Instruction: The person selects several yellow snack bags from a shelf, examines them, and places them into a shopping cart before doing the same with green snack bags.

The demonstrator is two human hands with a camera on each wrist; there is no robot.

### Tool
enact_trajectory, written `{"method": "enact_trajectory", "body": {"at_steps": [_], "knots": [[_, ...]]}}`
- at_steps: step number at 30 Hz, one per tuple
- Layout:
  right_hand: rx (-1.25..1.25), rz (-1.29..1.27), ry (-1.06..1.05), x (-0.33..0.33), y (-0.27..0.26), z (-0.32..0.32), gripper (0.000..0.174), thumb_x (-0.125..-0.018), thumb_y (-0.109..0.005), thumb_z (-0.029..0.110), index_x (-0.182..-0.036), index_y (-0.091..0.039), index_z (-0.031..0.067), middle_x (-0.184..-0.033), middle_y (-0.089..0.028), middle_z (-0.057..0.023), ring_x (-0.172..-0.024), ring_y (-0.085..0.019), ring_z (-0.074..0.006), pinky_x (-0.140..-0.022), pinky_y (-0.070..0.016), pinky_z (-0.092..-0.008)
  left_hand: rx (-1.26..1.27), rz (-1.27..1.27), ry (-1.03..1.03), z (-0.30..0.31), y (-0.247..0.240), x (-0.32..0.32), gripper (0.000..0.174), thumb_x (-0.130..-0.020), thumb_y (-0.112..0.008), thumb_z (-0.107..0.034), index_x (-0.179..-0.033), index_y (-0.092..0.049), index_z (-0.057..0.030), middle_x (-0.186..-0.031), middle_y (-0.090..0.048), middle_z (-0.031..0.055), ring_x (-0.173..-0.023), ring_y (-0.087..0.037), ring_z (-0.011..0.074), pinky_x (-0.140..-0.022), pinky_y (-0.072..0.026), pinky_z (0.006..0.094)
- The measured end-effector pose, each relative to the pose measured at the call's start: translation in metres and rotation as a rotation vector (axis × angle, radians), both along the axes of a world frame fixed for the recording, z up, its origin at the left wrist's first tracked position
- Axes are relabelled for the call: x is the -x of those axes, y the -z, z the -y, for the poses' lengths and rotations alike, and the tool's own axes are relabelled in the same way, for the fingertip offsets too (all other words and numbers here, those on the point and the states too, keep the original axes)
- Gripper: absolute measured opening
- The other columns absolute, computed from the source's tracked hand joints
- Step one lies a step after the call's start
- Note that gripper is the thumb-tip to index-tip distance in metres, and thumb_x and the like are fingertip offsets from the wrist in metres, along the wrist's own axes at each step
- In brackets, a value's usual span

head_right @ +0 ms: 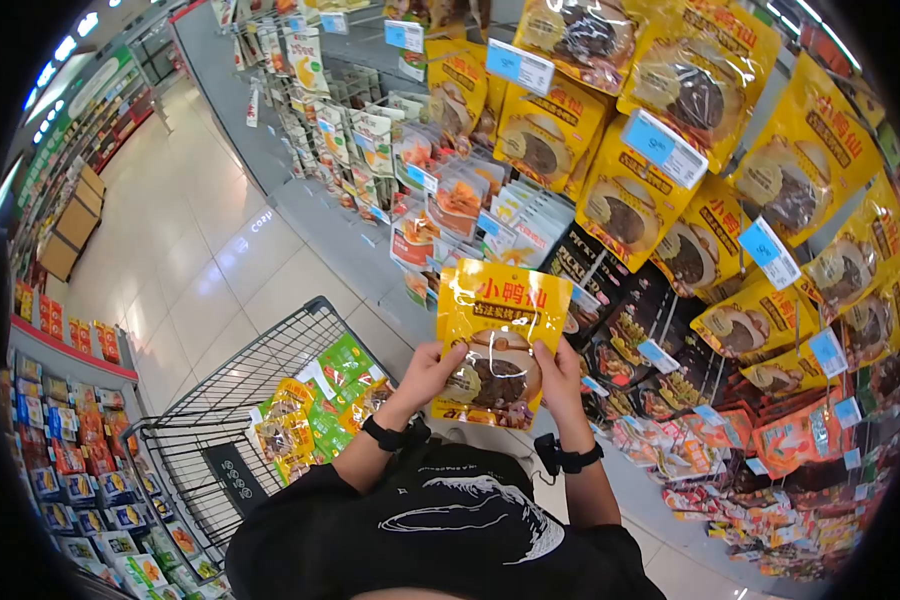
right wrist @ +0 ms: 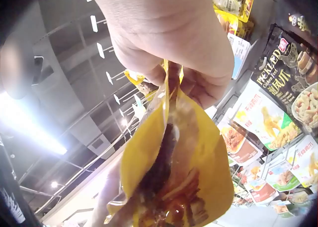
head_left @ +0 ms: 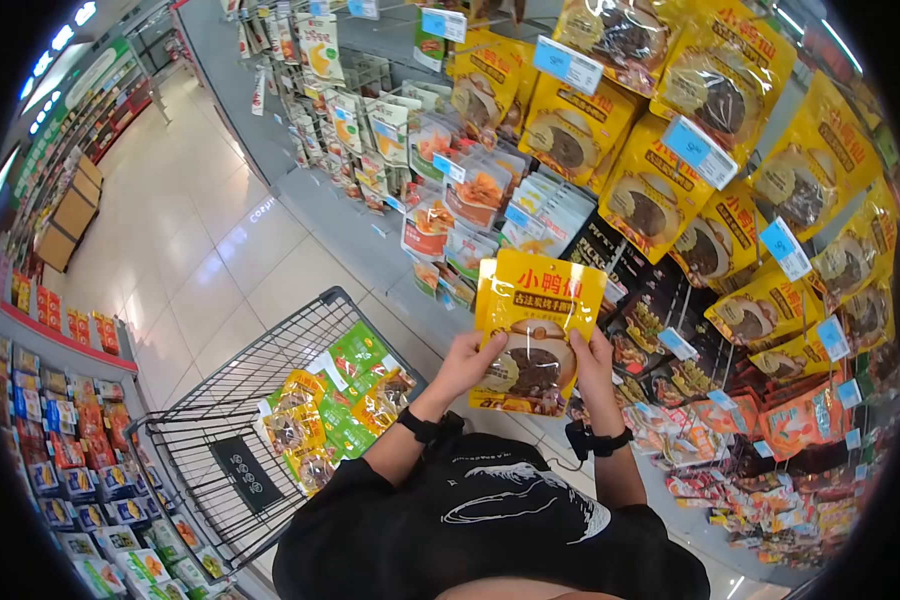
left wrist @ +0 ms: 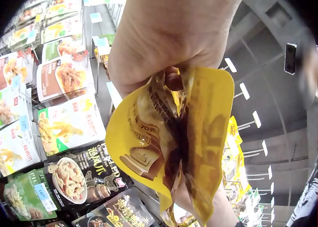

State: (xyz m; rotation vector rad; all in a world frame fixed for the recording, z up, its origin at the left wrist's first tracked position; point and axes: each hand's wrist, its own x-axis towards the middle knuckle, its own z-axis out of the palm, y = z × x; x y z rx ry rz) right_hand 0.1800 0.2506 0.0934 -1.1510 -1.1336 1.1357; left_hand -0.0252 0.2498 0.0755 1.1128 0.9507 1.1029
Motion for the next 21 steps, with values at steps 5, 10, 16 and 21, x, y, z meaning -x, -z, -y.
{"method": "enact_trajectory", "body": {"at_steps": [5,10,16,21], "knots": [[0.044,-0.058,0.008,0.002,0.004,-0.001,0.022,-0.090,-0.049,0.010,-0.108,-0.055,-0.0011,-0.093,-0.059,-0.0023,-0.081,-0.052,-0.0063,-0.071,-0.0426,-0.0205,0.024,0.061,0.003,0.001,-0.008,0.001,0.033,-0.091,-0.051,-0.025,-0.068,-0.055,-0.0019,-0.061,-0.046,-0.0086,-0.057,-0.037,0.0013,-0.049,-0.0314,0.0211],[0.071,-0.053,-0.047,0.004,0.009,-0.003,0.025,-0.091,-0.047,0.008,-0.114,-0.051,-0.0006,-0.105,-0.058,-0.0036,-0.091,-0.053,-0.0092,-0.080,-0.0413,-0.0230,0.034,0.007,0.025,-0.002,0.005,0.010,0.030,-0.090,-0.053,-0.025,-0.077,-0.060,0.0009,-0.067,-0.057,-0.0033,-0.062,-0.048,0.0031,-0.055,-0.0412,0.0221],[0.064,-0.024,-0.045,0.012,0.007,-0.009,0.023,-0.090,-0.049,0.010,-0.110,-0.052,-0.0002,-0.097,-0.058,-0.0020,-0.085,-0.052,-0.0077,-0.076,-0.0412,-0.0221,0.061,0.083,-0.033,-0.001,0.005,0.013,0.033,-0.091,-0.052,-0.025,-0.070,-0.058,-0.0003,-0.062,-0.052,-0.0063,-0.058,-0.043,0.0020,-0.051,-0.0366,0.0213],[0.071,0.030,-0.065,0.022,0.000,-0.020,0.021,-0.090,-0.049,0.010,-0.107,-0.053,-0.0004,-0.099,-0.059,-0.0031,-0.088,-0.052,-0.0092,-0.079,-0.0408,-0.0230,0.023,0.115,-0.090,-0.004,0.017,0.017,0.033,-0.090,-0.053,-0.025,-0.070,-0.059,0.0005,-0.063,-0.054,-0.0053,-0.059,-0.044,0.0026,-0.053,-0.0387,0.0217]]}}
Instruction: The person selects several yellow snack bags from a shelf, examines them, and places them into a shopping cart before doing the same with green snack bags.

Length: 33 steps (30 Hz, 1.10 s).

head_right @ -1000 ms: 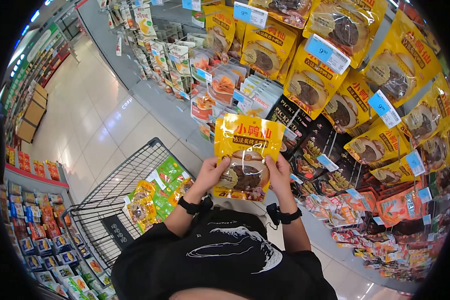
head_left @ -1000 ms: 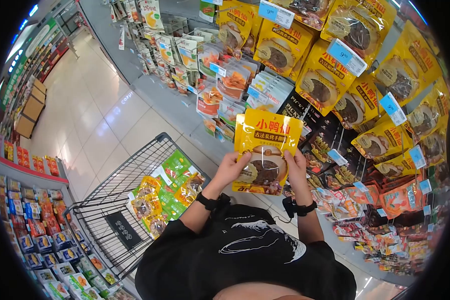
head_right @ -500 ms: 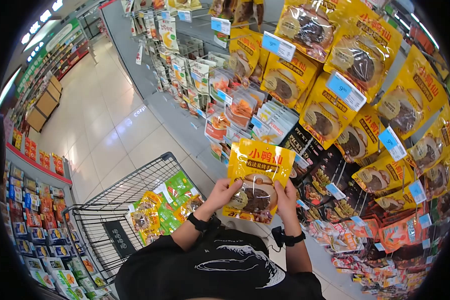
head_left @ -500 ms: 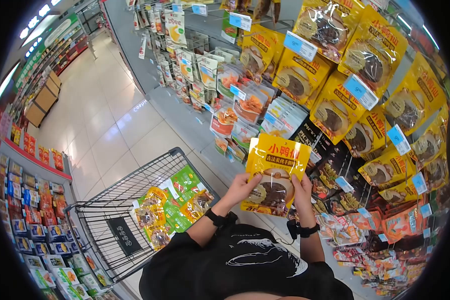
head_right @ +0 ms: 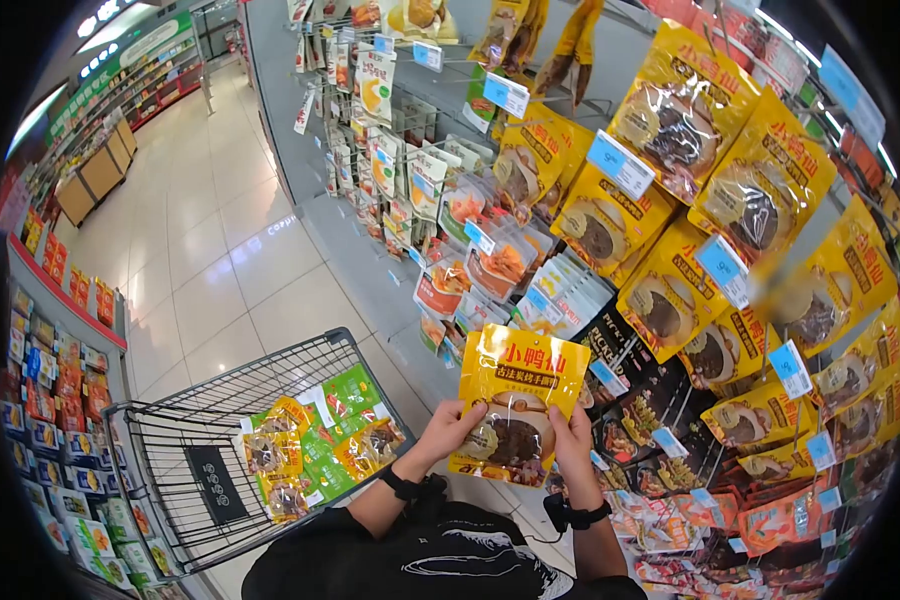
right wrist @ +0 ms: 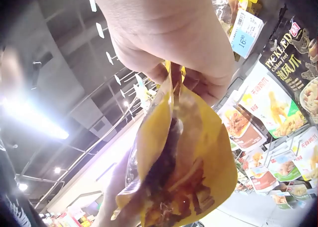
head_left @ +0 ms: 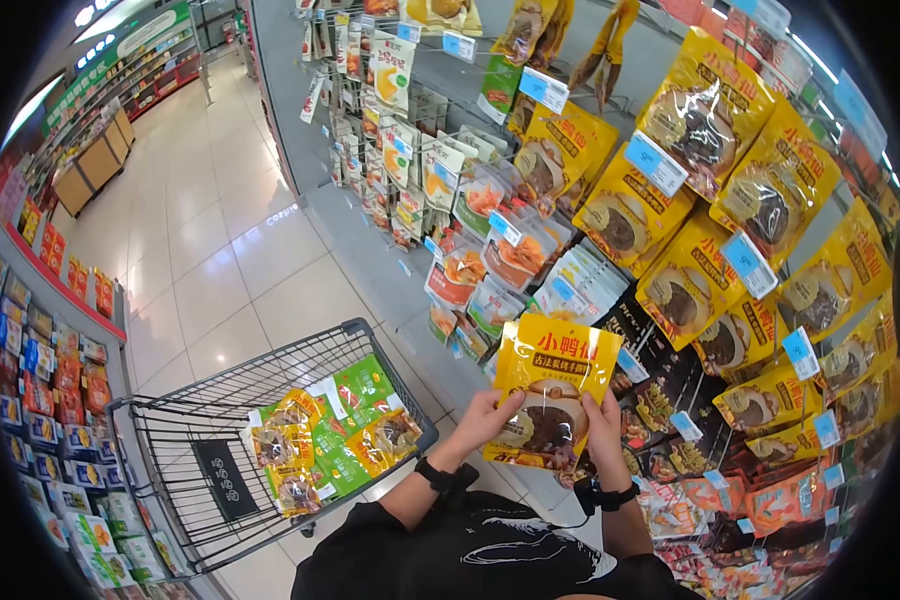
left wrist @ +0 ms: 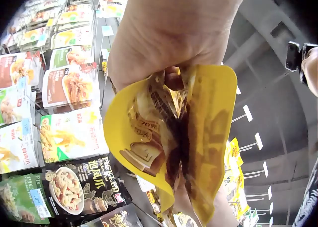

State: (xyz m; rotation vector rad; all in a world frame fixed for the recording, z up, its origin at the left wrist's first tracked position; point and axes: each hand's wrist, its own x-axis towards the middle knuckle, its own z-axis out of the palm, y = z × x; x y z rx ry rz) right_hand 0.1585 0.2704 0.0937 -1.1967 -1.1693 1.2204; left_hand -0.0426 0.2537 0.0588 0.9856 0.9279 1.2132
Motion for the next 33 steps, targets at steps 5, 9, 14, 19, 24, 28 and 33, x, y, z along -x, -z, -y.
{"method": "enact_trajectory", "body": {"at_steps": [5,9,14,19,24,28,33], "knots": [[0.142,0.026,-0.076,0.006,-0.017,-0.002,0.022,-0.090,-0.049,0.011,-0.110,-0.051,0.0016,-0.088,-0.058,-0.0003,-0.073,-0.052,-0.0056,-0.063,-0.0413,-0.0199,-0.010,-0.023,-0.054,-0.001,-0.002,0.004,0.036,-0.090,-0.053,-0.028,-0.071,-0.054,0.0018,-0.062,-0.048,-0.0063,-0.059,-0.039,0.0030,-0.051,-0.0354,0.0223],[0.051,0.111,-0.069,0.008,-0.015,-0.001,0.025,-0.090,-0.050,0.013,-0.112,-0.051,0.0008,-0.094,-0.058,-0.0004,-0.084,-0.050,-0.0067,-0.074,-0.0410,-0.0213,-0.033,-0.125,-0.023,-0.003,0.007,0.006,0.034,-0.090,-0.053,-0.027,-0.070,-0.055,0.0012,-0.062,-0.049,-0.0061,-0.059,-0.041,0.0031,-0.051,-0.0357,0.0222],[-0.009,0.014,-0.127,0.003,-0.011,-0.006,0.026,-0.091,-0.049,0.012,-0.115,-0.050,0.0012,-0.099,-0.057,-0.0007,-0.088,-0.050,-0.0071,-0.078,-0.0405,-0.0220,-0.025,-0.027,-0.062,-0.007,0.005,0.005,0.031,-0.089,-0.054,-0.023,-0.069,-0.057,0.0003,-0.061,-0.052,-0.0051,-0.057,-0.042,0.0029,-0.050,-0.0354,0.0226],[-0.056,0.086,-0.086,-0.001,-0.010,-0.008,0.026,-0.091,-0.048,0.012,-0.115,-0.050,0.0015,-0.098,-0.056,-0.0006,-0.088,-0.049,-0.0070,-0.078,-0.0404,-0.0222,-0.008,-0.007,-0.041,-0.015,0.009,0.001,0.031,-0.089,-0.054,-0.022,-0.067,-0.056,0.0001,-0.061,-0.051,-0.0054,-0.056,-0.041,0.0025,-0.049,-0.0345,0.0220],[-0.073,0.039,-0.072,-0.004,-0.004,-0.006,0.026,-0.091,-0.048,0.012,-0.114,-0.050,0.0006,-0.099,-0.057,-0.0008,-0.089,-0.050,-0.0077,-0.079,-0.0405,-0.0234,-0.021,-0.036,-0.019,-0.017,0.006,-0.001,0.032,-0.089,-0.054,-0.023,-0.066,-0.057,-0.0002,-0.060,-0.050,-0.0056,-0.056,-0.041,0.0022,-0.048,-0.0337,0.0219],[-0.067,0.014,-0.036,-0.007,0.003,-0.005,0.026,-0.090,-0.049,0.012,-0.114,-0.050,-0.0001,-0.101,-0.057,-0.0012,-0.090,-0.050,-0.0080,-0.080,-0.0405,-0.0236,0.022,-0.038,-0.013,-0.019,0.005,-0.005,0.033,-0.089,-0.055,-0.024,-0.068,-0.058,0.0007,-0.062,-0.052,-0.0051,-0.057,-0.042,0.0028,-0.049,-0.0353,0.0219],[-0.093,-0.021,-0.016,-0.004,-0.012,-0.003,0.026,-0.090,-0.048,0.009,-0.114,-0.049,-0.0009,-0.103,-0.057,-0.0020,-0.093,-0.050,-0.0089,-0.081,-0.0398,-0.0233,-0.025,-0.108,0.024,-0.021,0.002,-0.006,0.032,-0.089,-0.054,-0.026,-0.077,-0.061,0.0028,-0.066,-0.055,-0.0033,-0.061,-0.046,0.0041,-0.054,-0.0395,0.0227]]}}
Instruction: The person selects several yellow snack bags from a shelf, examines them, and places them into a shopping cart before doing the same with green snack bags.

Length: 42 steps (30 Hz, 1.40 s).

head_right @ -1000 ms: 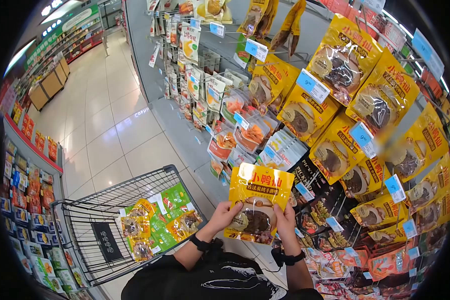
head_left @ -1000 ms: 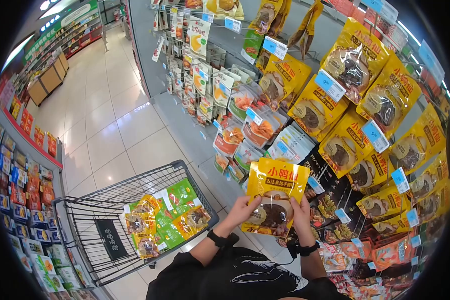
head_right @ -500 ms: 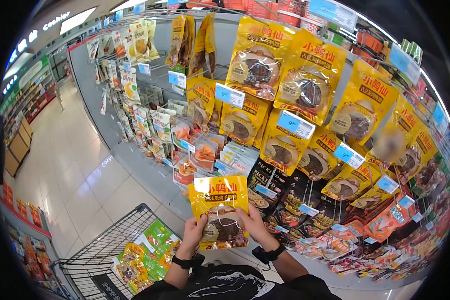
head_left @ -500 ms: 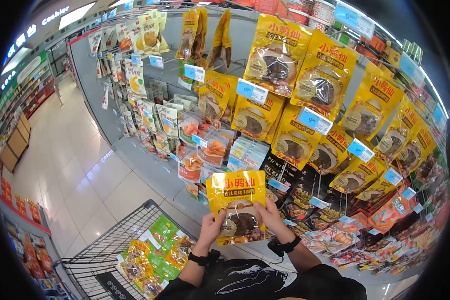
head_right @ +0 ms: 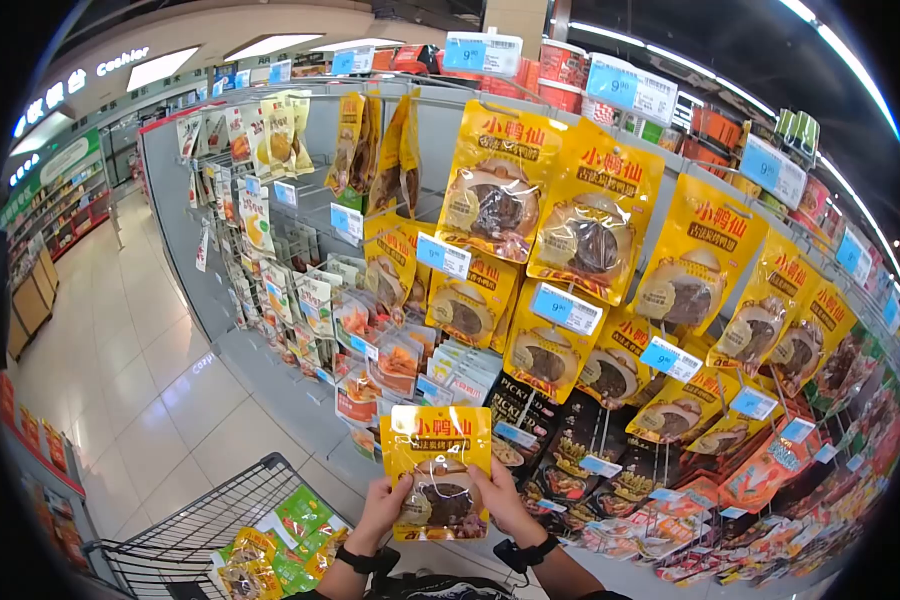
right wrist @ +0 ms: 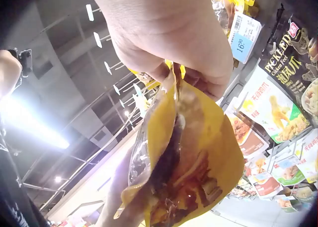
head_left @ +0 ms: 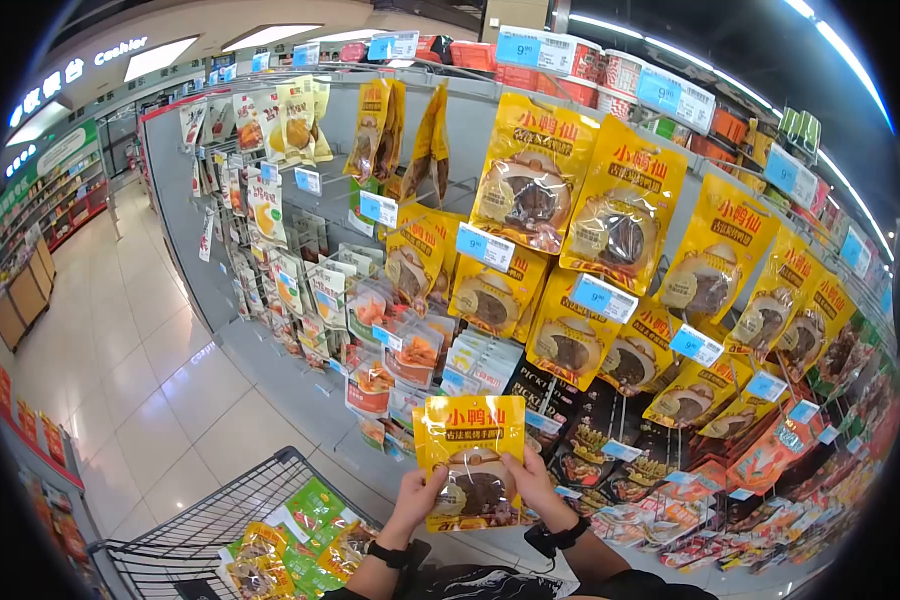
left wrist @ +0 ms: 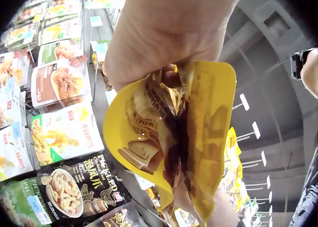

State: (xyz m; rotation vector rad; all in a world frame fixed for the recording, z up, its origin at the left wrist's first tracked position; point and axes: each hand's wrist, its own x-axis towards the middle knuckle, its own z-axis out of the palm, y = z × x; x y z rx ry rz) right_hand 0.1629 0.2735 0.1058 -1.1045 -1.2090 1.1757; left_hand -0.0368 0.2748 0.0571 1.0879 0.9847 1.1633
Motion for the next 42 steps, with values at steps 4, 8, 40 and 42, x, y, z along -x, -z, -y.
{"method": "enact_trajectory", "body": {"at_steps": [4,8,40,42], "knots": [[-0.057,0.065,-0.021,-0.003,0.008,-0.005,0.027,-0.090,-0.048,0.008,-0.115,-0.049,-0.0009,-0.105,-0.057,-0.0025,-0.094,-0.050,-0.0093,-0.082,-0.0400,-0.0236,0.010,0.011,-0.004,0.000,-0.002,0.001,0.032,-0.089,-0.054,-0.026,-0.077,-0.061,0.0029,-0.066,-0.056,-0.0029,-0.062,-0.046,0.0040,-0.055,-0.0399,0.0225],[-0.071,0.079,-0.026,-0.001,0.007,-0.005,0.028,-0.089,-0.049,0.007,-0.116,-0.049,-0.0004,-0.106,-0.057,-0.0026,-0.095,-0.051,-0.0099,-0.084,-0.0403,-0.0240,0.033,0.034,-0.020,0.000,0.003,0.003,0.032,-0.089,-0.054,-0.026,-0.077,-0.061,0.0026,-0.066,-0.056,-0.0033,-0.061,-0.046,0.0040,-0.054,-0.0396,0.0223],[-0.133,-0.019,0.179,-0.039,-0.011,0.020,0.028,-0.091,-0.046,0.011,-0.116,-0.047,-0.0009,-0.106,-0.055,-0.0040,-0.096,-0.049,-0.0097,-0.084,-0.0387,-0.0238,-0.087,0.030,0.097,-0.004,-0.025,-0.049,0.031,-0.088,-0.056,-0.022,-0.067,-0.057,0.0001,-0.063,-0.052,-0.0056,-0.060,-0.042,0.0024,-0.051,-0.0353,0.0214],[-0.138,-0.051,0.203,-0.046,-0.012,0.025,0.029,-0.091,-0.046,0.011,-0.117,-0.046,-0.0009,-0.105,-0.055,-0.0040,-0.096,-0.049,-0.0098,-0.085,-0.0385,-0.0235,-0.141,-0.016,0.106,-0.004,-0.029,-0.055,0.029,-0.088,-0.055,-0.021,-0.068,-0.057,0.0002,-0.063,-0.052,-0.0055,-0.059,-0.042,0.0023,-0.051,-0.0352,0.0214]]}}
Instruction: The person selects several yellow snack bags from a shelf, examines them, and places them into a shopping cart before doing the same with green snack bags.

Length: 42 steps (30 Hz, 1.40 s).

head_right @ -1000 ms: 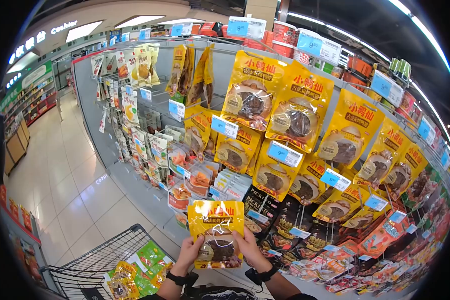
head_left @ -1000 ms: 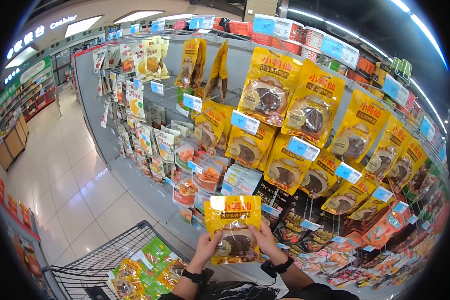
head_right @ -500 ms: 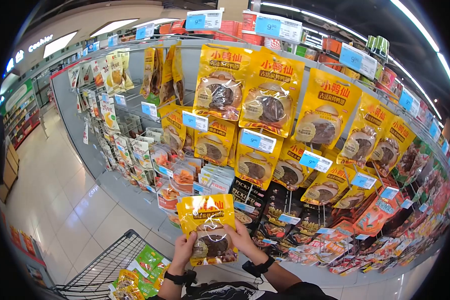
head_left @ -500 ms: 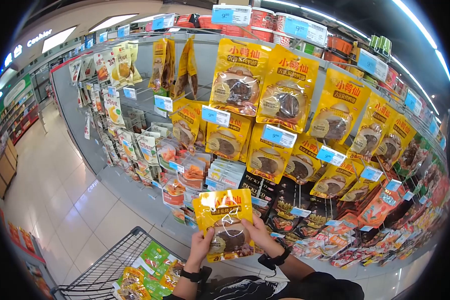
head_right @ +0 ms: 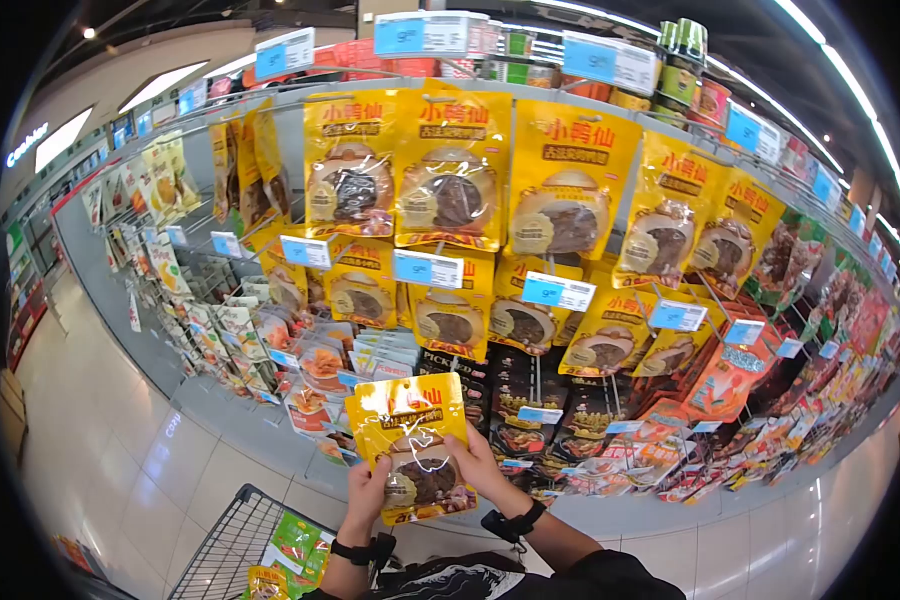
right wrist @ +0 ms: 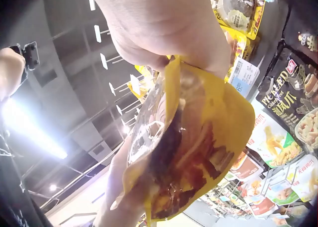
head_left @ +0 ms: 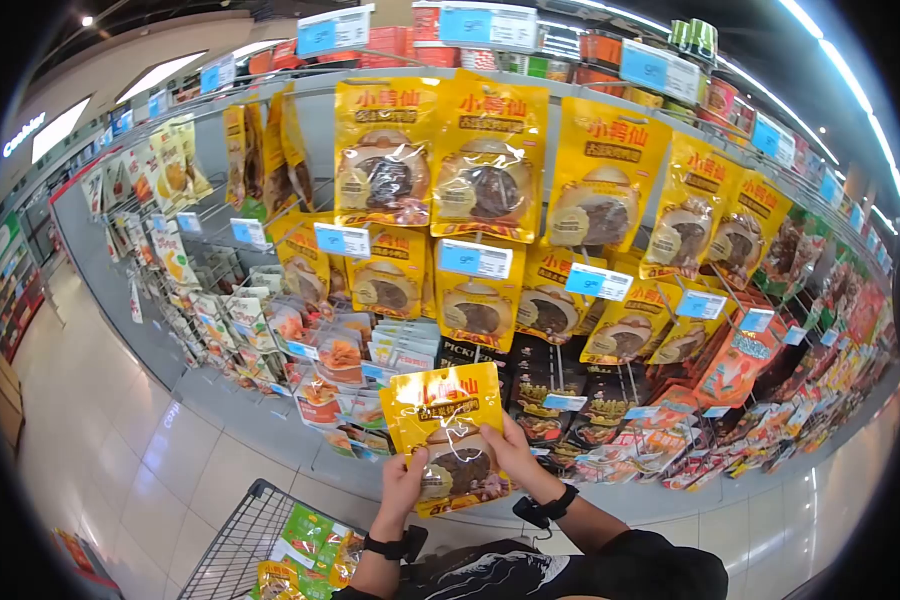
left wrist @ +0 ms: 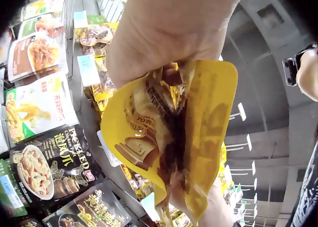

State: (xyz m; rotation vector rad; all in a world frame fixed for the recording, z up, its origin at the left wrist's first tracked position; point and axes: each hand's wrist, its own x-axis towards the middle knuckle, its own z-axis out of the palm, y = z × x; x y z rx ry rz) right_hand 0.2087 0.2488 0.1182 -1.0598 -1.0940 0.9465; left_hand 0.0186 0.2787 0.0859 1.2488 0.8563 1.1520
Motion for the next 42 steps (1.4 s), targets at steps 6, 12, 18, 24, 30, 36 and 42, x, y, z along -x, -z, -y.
{"method": "enact_trajectory", "body": {"at_steps": [6,12,18,24,30,36,42], "knots": [[0.008,-0.018,0.046,-0.019,0.004,0.015,0.031,-0.090,-0.047,0.009,-0.120,-0.043,0.0013,-0.108,-0.054,-0.0025,-0.097,-0.048,-0.0081,-0.084,-0.0387,-0.0229,0.009,0.042,0.091,0.001,-0.006,-0.021,0.026,-0.089,-0.053,-0.018,-0.070,-0.059,-0.0012,-0.064,-0.053,-0.0057,-0.058,-0.043,0.0017,-0.051,-0.0346,0.0202],[0.011,-0.077,0.134,-0.033,-0.002,0.027,0.029,-0.091,-0.045,0.009,-0.118,-0.044,-0.0008,-0.106,-0.055,-0.0035,-0.095,-0.050,-0.0094,-0.083,-0.0395,-0.0240,-0.002,-0.020,0.192,0.000,-0.019,-0.038,0.028,-0.089,-0.054,-0.018,-0.069,-0.056,0.0014,-0.066,-0.053,-0.0055,-0.061,-0.042,0.0019,-0.052,-0.0358,0.0213],[-0.001,-0.160,0.213,-0.038,-0.005,0.036,0.029,-0.091,-0.044,0.007,-0.120,-0.043,0.0001,-0.104,-0.055,-0.0019,-0.092,-0.049,-0.0072,-0.081,-0.0400,-0.0223,0.030,-0.009,0.266,-0.007,-0.020,-0.050,0.028,-0.089,-0.055,-0.018,-0.066,-0.053,-0.0007,-0.062,-0.049,-0.0067,-0.058,-0.040,0.0019,-0.051,-0.0340,0.0212],[0.032,-0.179,0.284,-0.044,0.001,0.048,0.030,-0.091,-0.045,0.008,-0.121,-0.043,0.0016,-0.102,-0.055,0.0000,-0.087,-0.049,-0.0058,-0.077,-0.0402,-0.0213,-0.064,-0.059,0.304,-0.012,-0.013,-0.063,0.030,-0.089,-0.055,-0.018,-0.063,-0.050,-0.0025,-0.059,-0.044,-0.0083,-0.056,-0.035,0.0012,-0.048,-0.0283,0.0210],[0.020,-0.087,0.362,-0.063,-0.014,0.072,0.029,-0.090,-0.046,0.008,-0.119,-0.044,0.0008,-0.102,-0.055,-0.0010,-0.090,-0.049,-0.0067,-0.079,-0.0397,-0.0219,-0.061,-0.004,0.359,0.009,-0.034,-0.086,0.031,-0.089,-0.055,-0.018,-0.062,-0.048,-0.0029,-0.058,-0.042,-0.0089,-0.055,-0.034,0.0011,-0.048,-0.0276,0.0212],[-0.067,-0.204,0.382,-0.087,-0.019,0.101,0.030,-0.090,-0.047,0.008,-0.119,-0.044,0.0001,-0.105,-0.055,-0.0028,-0.095,-0.048,-0.0076,-0.082,-0.0389,-0.0224,-0.098,-0.036,0.372,0.033,-0.038,-0.118,0.032,-0.089,-0.055,-0.019,-0.062,-0.047,-0.0025,-0.057,-0.041,-0.0091,-0.055,-0.033,0.0011,-0.048,-0.0277,0.0215],[-0.064,-0.248,0.429,-0.125,-0.016,0.144,0.030,-0.090,-0.047,0.007,-0.119,-0.044,0.0005,-0.107,-0.055,-0.0032,-0.096,-0.049,-0.0087,-0.083,-0.0390,-0.0232,-0.075,-0.025,0.417,0.073,-0.040,-0.156,0.030,-0.089,-0.055,-0.019,-0.065,-0.050,-0.0012,-0.059,-0.043,-0.0084,-0.058,-0.035,0.0014,-0.050,-0.0293,0.0212]]}}
